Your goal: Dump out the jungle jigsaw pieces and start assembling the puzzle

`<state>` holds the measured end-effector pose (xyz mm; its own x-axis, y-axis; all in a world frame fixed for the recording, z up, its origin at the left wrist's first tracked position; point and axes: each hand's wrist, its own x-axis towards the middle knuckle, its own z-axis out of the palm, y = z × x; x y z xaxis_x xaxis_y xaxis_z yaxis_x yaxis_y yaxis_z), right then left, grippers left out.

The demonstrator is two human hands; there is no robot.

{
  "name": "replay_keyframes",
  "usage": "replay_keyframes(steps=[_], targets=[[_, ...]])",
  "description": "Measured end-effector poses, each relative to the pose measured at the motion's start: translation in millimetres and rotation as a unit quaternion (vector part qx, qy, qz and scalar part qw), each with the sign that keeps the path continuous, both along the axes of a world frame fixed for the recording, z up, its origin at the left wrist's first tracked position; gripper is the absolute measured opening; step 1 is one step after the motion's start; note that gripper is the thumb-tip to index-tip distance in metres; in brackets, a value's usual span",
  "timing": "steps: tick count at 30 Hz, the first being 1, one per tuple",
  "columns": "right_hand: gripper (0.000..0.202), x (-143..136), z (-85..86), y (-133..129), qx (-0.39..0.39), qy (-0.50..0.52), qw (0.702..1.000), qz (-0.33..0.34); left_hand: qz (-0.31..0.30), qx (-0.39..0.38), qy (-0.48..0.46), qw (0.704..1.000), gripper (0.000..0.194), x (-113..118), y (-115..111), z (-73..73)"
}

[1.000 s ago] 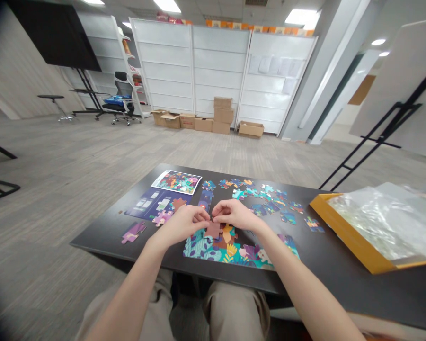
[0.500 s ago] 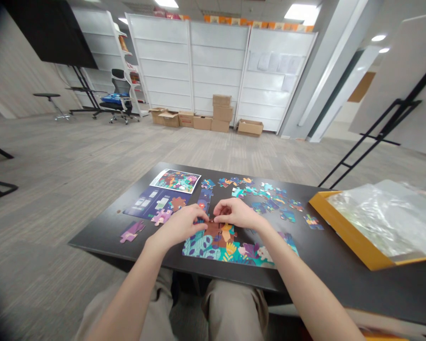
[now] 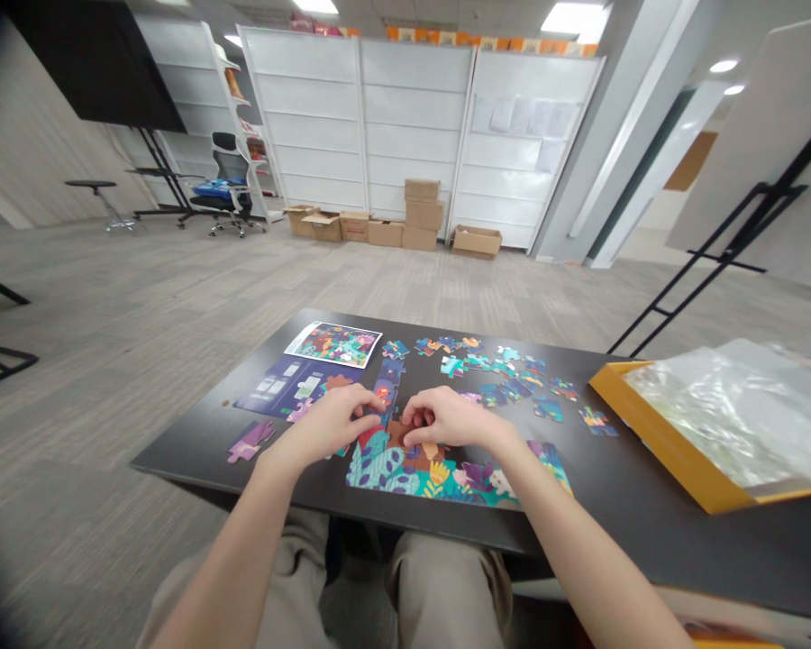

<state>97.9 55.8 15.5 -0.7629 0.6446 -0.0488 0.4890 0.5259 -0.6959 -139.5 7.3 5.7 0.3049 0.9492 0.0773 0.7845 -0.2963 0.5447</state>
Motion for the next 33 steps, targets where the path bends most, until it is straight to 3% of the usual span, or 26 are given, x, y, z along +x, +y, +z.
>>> replay_keyframes(steps=[4,11,33], targets=[[0.024,-4.3,4.7,-6.6,0.065,-0.039,0.997,0.013,-0.028,0.000,0.003,1.000,0.025,-1.4,-6.1,-0.3],[0.042,-8.0,6.9,-13.7,0.124,-0.086,0.988,0.010,-0.074,0.007,0.000,0.997,0.041,6.0,-16.5,-0.2],[0.036,-7.5,10.3,-15.4,0.122,-0.119,0.985,0.000,-0.054,0.016,0.063,0.996,0.036,8.6,-19.6,3.3]])
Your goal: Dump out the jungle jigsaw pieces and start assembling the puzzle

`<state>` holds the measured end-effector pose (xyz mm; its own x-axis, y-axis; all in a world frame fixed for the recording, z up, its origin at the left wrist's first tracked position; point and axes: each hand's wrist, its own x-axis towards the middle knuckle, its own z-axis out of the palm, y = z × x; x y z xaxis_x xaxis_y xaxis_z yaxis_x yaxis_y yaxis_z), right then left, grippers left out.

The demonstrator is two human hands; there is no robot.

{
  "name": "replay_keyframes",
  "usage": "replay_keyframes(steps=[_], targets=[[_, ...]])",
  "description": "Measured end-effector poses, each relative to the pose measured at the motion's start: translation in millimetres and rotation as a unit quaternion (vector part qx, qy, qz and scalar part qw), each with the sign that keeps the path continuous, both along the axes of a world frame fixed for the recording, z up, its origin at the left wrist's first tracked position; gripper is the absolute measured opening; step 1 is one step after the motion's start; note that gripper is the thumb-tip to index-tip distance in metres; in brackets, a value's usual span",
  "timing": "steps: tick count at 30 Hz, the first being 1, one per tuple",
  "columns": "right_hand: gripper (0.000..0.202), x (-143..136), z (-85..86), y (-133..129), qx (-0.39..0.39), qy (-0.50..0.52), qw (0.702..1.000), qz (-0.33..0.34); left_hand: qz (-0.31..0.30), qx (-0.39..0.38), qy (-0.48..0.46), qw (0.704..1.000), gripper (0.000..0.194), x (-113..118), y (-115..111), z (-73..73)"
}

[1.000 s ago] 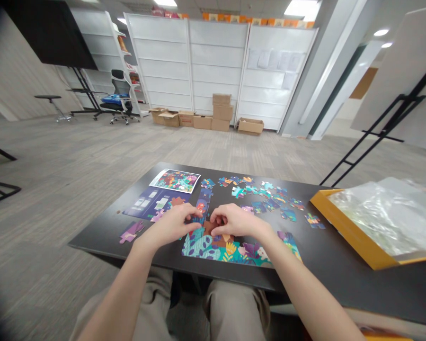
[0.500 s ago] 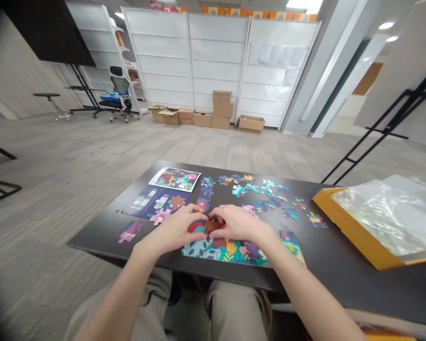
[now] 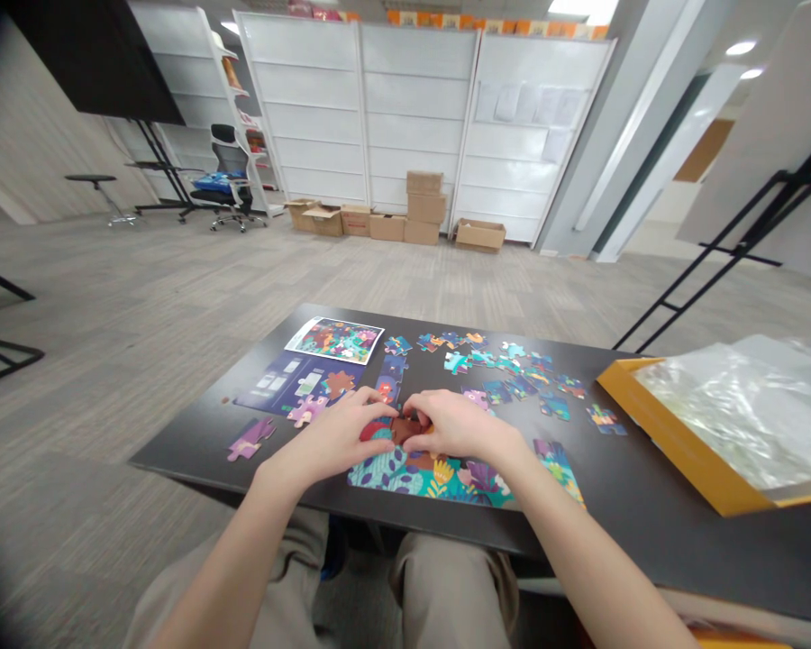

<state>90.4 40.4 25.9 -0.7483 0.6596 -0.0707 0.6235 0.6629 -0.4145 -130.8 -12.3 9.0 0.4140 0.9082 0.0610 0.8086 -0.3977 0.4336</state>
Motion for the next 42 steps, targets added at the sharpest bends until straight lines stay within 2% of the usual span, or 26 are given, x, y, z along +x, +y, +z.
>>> replay_keyframes(steps=[10,17,20,25,35,38,42], targets=[[0.036,0.9,-1.5,0.6,0.006,0.005,1.000,0.003,-0.009,0.003,0.014,1.000,0.035,-1.2,-0.8,2.0],[0.035,1.5,2.6,-0.4,-0.004,0.009,1.000,0.000,0.035,-0.008,0.040,0.999,0.035,8.8,-4.8,9.1],[0.024,5.3,2.7,4.1,-0.014,0.016,1.000,-0.002,0.041,-0.019,0.040,0.998,0.036,10.1,-4.9,11.2],[0.008,15.1,-1.1,14.6,-0.068,0.036,0.997,-0.015,0.036,-0.020,0.023,0.999,0.035,7.6,-2.6,8.3],[0.009,15.5,0.7,14.4,-0.138,0.036,0.990,-0.020,0.077,-0.031,0.041,0.996,0.043,12.0,2.3,10.6],[0.011,14.0,-0.2,14.5,-0.158,0.036,0.987,-0.019,0.073,-0.009,0.024,0.997,0.033,13.0,4.5,10.9],[0.008,13.3,-3.4,15.6,-0.167,0.034,0.985,-0.021,0.010,-0.031,-0.032,0.999,0.014,20.2,7.0,8.3]])
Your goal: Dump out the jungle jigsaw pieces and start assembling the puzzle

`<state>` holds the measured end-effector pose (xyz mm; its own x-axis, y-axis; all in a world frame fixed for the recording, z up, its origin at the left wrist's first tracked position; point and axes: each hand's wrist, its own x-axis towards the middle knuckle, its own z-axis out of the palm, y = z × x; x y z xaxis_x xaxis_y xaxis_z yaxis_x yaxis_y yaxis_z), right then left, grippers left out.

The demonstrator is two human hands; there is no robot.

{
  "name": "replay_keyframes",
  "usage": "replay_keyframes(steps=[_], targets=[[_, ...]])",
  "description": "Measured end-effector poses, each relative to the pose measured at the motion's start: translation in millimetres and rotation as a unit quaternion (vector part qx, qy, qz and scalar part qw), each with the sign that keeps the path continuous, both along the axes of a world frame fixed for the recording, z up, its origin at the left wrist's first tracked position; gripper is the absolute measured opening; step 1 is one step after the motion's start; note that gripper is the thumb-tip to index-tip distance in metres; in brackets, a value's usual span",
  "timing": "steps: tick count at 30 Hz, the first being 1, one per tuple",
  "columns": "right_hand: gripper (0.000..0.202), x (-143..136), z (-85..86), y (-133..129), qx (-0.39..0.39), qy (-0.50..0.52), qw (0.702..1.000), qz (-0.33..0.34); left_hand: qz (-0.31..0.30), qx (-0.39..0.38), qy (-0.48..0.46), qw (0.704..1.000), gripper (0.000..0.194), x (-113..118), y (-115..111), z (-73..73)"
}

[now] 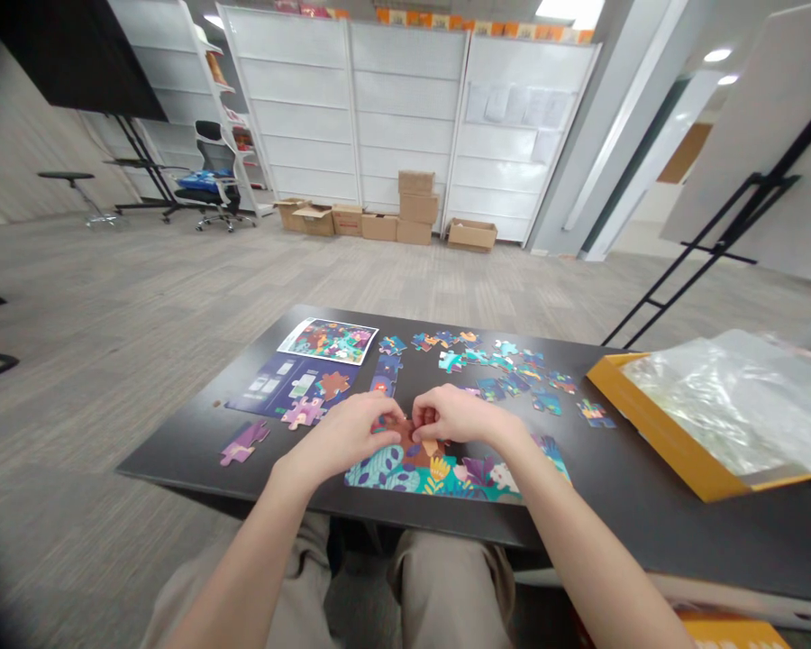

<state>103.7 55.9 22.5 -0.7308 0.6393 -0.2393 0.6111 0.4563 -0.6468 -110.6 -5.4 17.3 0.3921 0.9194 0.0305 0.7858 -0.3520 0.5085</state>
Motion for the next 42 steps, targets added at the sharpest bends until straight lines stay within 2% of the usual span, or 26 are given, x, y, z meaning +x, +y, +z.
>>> replay_keyframes(steps=[3,7,11,13,16,20,24,29,35,38,42], targets=[[0.008,0.7,-1.2,0.2,-0.005,0.002,1.000,-0.002,-0.024,-0.032,-0.004,0.999,0.012,6.0,0.0,-2.1],[0.014,9.2,7.5,2.1,0.023,0.052,0.998,-0.018,-0.021,-0.020,0.008,1.000,0.012,8.1,-0.1,-3.0],[0.029,34.4,28.5,11.9,0.115,0.179,0.969,-0.125,-0.023,-0.001,0.005,1.000,0.011,11.1,1.9,-2.0],[0.034,52.3,36.8,19.3,0.155,0.200,0.952,-0.173,-0.035,0.010,-0.006,0.999,0.012,15.5,2.8,-1.2],[0.033,79.4,37.0,31.2,0.214,0.135,0.948,-0.193,-0.052,0.017,0.004,0.999,0.012,23.6,3.4,-0.8],[0.024,106.7,14.6,43.5,0.257,0.022,0.939,-0.226,-0.049,0.018,0.034,0.998,0.012,31.0,5.2,-3.3],[0.015,125.0,-5.1,48.1,0.252,-0.065,0.936,-0.239,-0.048,0.031,0.040,0.998,0.015,34.7,8.6,-6.5],[0.017,129.3,-5.2,47.0,0.265,-0.080,0.930,-0.241,-0.047,0.042,0.060,0.996,0.016,39.6,11.0,-6.5],[0.016,109.0,-6.2,41.1,0.271,-0.081,0.949,-0.140,-0.044,0.039,0.091,0.994,0.017,43.7,10.9,-0.8],[0.015,111.0,-7.9,39.0,0.230,-0.091,0.958,-0.148,-0.039,0.038,0.099,0.994,0.017,45.0,9.8,1.1],[0.010,126.2,-9.9,40.0,0.118,-0.103,0.973,-0.172,-0.036,0.036,0.109,0.993,0.019,46.8,7.5,1.4]])
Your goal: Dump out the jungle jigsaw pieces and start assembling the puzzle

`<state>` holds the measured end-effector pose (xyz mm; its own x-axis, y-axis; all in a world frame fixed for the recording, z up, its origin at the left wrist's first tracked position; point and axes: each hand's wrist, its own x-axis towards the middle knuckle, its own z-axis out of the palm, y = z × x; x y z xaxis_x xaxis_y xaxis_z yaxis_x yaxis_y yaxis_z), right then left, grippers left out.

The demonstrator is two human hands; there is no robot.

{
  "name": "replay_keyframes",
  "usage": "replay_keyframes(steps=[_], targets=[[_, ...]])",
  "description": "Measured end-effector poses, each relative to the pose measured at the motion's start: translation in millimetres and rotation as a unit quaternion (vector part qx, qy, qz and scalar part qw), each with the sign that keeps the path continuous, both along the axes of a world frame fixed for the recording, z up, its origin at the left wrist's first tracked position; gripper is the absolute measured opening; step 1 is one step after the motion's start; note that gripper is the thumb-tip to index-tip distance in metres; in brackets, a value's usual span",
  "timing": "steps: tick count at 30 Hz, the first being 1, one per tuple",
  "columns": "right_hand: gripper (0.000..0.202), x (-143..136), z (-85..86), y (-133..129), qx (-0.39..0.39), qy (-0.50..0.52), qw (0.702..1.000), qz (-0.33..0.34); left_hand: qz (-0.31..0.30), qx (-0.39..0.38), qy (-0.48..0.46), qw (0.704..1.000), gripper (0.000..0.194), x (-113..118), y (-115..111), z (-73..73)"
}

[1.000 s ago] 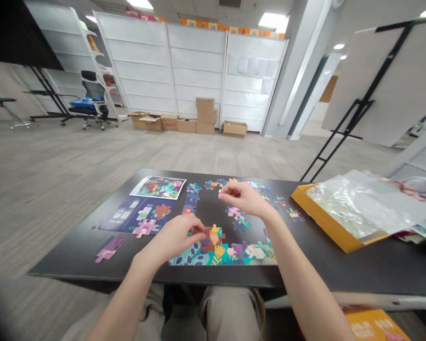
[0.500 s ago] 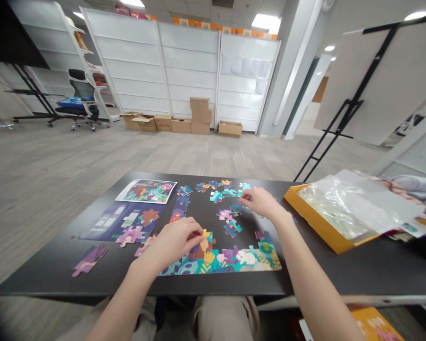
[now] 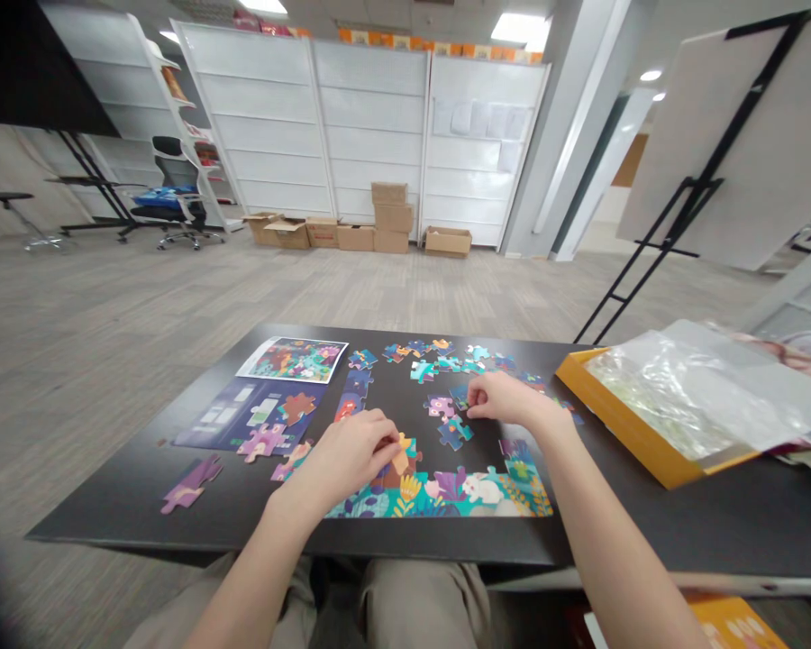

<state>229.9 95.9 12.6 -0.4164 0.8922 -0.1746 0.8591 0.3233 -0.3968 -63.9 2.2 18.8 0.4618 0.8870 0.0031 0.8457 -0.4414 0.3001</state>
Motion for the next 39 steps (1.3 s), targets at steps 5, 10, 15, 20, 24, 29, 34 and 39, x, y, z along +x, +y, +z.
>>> replay_keyframes(steps=[5,10,15,20,24,29,34,39], targets=[[0.012,9.7,-0.7,6.4,0.033,0.006,0.999,-0.021,0.006,0.005,-0.004,1.000,0.021,2.5,-0.3,-2.2],[0.018,-2.3,-2.4,8.0,0.113,-0.005,0.993,-0.011,0.014,0.006,-0.010,1.000,0.021,4.5,1.1,-1.7],[0.021,-6.4,-5.2,9.3,0.149,0.001,0.989,-0.018,0.012,-0.003,-0.014,1.000,0.022,4.0,1.2,1.1],[0.026,25.9,-1.7,18.7,0.198,-0.046,0.969,-0.144,0.004,-0.011,-0.023,1.000,0.024,-0.3,0.1,0.8],[0.039,62.0,4.4,20.5,0.227,-0.094,0.917,-0.313,-0.004,-0.016,-0.033,0.999,0.023,-3.9,-0.6,0.7],[0.037,85.8,3.0,19.0,0.189,-0.110,0.914,-0.343,-0.007,-0.016,-0.043,0.999,0.022,-5.6,-0.7,-0.1],[0.023,96.6,-4.3,22.0,0.165,-0.106,0.926,-0.324,-0.013,-0.013,-0.054,0.998,0.022,-7.6,0.9,-4.0],[0.023,99.4,-13.1,25.4,0.103,-0.113,0.946,-0.286,-0.018,-0.012,-0.055,0.998,0.021,-8.8,1.4,-4.3]])
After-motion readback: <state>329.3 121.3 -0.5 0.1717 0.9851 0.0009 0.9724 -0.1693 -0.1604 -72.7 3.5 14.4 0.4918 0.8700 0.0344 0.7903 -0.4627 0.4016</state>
